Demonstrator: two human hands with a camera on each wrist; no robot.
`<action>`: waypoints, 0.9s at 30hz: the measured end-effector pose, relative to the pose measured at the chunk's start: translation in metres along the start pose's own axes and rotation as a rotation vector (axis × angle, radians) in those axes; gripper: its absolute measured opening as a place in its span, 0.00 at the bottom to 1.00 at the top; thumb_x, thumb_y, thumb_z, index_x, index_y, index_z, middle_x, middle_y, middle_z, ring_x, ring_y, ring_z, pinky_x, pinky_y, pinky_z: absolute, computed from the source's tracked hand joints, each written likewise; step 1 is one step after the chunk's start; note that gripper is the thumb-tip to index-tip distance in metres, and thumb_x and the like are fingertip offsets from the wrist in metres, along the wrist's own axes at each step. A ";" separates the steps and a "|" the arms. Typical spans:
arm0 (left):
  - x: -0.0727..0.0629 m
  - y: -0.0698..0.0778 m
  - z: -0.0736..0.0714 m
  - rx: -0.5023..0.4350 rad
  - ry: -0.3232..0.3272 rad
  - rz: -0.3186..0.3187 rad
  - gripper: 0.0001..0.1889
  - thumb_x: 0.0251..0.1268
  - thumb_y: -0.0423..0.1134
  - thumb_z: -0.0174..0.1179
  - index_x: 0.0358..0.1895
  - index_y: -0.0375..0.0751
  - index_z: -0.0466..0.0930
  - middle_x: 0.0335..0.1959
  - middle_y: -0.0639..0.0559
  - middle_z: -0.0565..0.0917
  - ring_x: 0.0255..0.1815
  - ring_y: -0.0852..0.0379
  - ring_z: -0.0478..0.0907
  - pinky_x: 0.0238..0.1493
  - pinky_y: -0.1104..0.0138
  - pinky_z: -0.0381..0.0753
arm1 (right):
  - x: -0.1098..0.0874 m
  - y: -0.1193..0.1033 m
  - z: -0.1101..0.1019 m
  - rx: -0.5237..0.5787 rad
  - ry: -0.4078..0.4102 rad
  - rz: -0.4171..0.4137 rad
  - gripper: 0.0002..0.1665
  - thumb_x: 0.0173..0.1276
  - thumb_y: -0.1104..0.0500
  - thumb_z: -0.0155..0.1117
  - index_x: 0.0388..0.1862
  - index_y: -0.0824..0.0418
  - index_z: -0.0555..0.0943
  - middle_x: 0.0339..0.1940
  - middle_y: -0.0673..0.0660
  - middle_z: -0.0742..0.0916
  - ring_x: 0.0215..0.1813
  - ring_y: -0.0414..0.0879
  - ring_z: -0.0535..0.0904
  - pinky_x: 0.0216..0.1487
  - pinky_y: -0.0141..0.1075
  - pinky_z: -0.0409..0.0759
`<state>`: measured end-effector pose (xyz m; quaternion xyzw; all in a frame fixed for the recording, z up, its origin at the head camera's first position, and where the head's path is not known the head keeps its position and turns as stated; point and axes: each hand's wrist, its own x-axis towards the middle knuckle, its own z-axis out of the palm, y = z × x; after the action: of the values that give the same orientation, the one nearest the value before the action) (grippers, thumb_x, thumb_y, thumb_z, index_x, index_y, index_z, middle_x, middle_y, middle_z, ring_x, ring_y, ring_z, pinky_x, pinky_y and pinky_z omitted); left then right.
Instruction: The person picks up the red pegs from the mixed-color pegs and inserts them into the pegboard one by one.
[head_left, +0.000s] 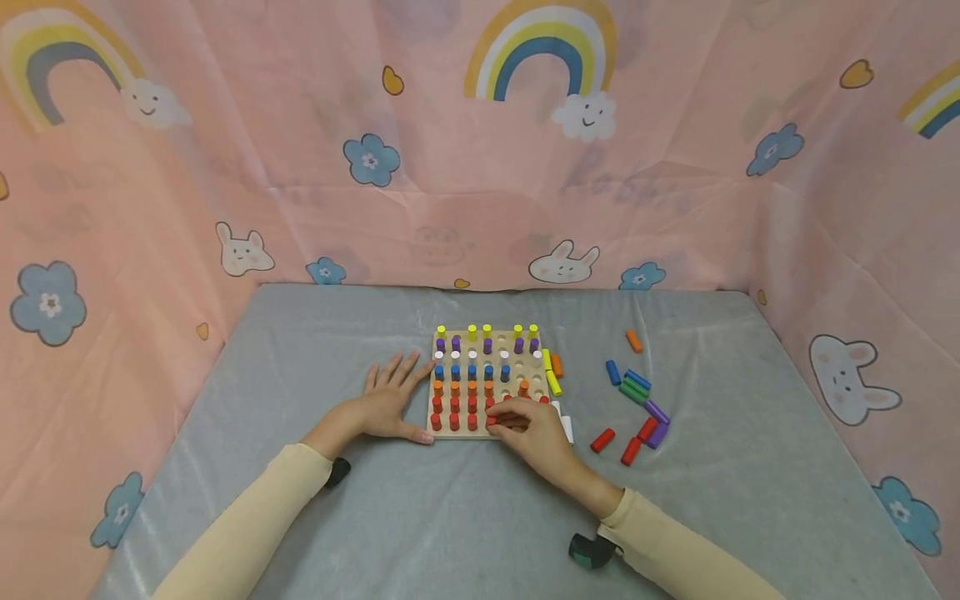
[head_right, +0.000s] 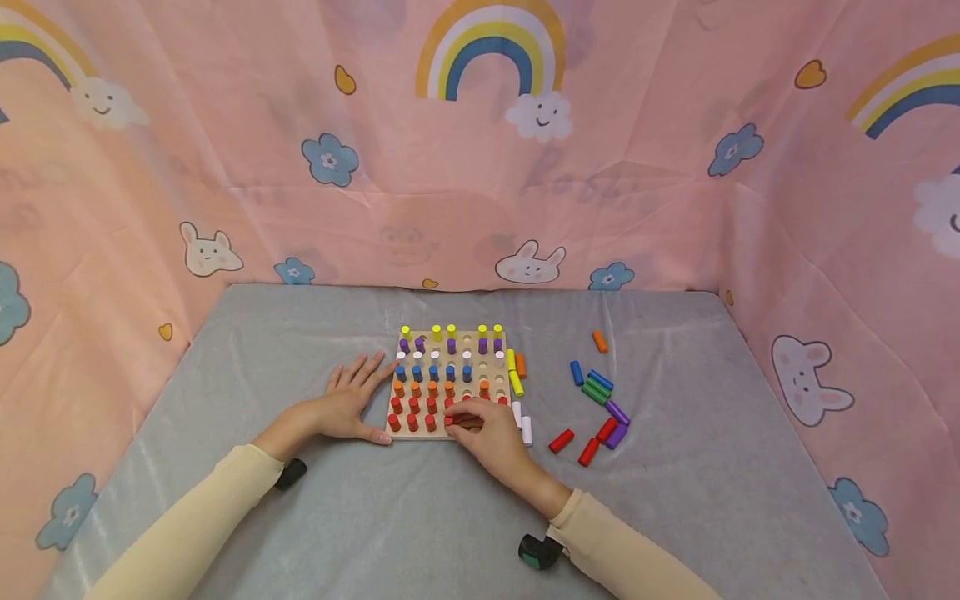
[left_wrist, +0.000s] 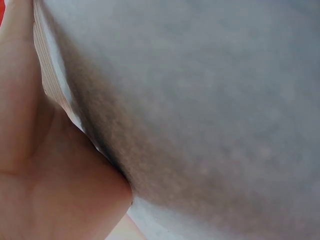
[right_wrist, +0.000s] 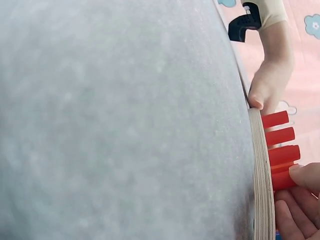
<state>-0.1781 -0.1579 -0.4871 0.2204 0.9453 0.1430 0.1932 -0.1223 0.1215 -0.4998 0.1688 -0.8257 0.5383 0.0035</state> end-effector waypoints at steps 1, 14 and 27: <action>0.000 0.000 0.000 -0.001 0.001 0.000 0.65 0.47 0.71 0.68 0.82 0.54 0.35 0.83 0.43 0.33 0.83 0.37 0.28 0.75 0.33 0.32 | 0.000 0.000 0.000 -0.001 0.002 0.003 0.11 0.59 0.66 0.74 0.42 0.63 0.87 0.38 0.57 0.91 0.39 0.44 0.89 0.42 0.26 0.84; -0.001 0.001 -0.001 0.002 0.004 0.004 0.65 0.47 0.71 0.68 0.82 0.54 0.35 0.83 0.43 0.33 0.83 0.36 0.28 0.75 0.33 0.32 | 0.000 -0.003 -0.005 -0.027 0.028 -0.040 0.14 0.57 0.64 0.76 0.43 0.60 0.87 0.39 0.56 0.91 0.38 0.44 0.89 0.42 0.29 0.85; 0.001 0.000 0.000 0.006 -0.001 -0.001 0.65 0.47 0.71 0.68 0.82 0.54 0.36 0.83 0.43 0.33 0.83 0.36 0.29 0.75 0.32 0.32 | 0.001 -0.010 -0.039 0.067 -0.041 0.087 0.15 0.63 0.62 0.72 0.48 0.63 0.86 0.46 0.61 0.90 0.44 0.48 0.88 0.44 0.28 0.84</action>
<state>-0.1788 -0.1576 -0.4880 0.2209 0.9457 0.1397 0.1931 -0.1273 0.1524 -0.4741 0.1437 -0.8136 0.5618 -0.0427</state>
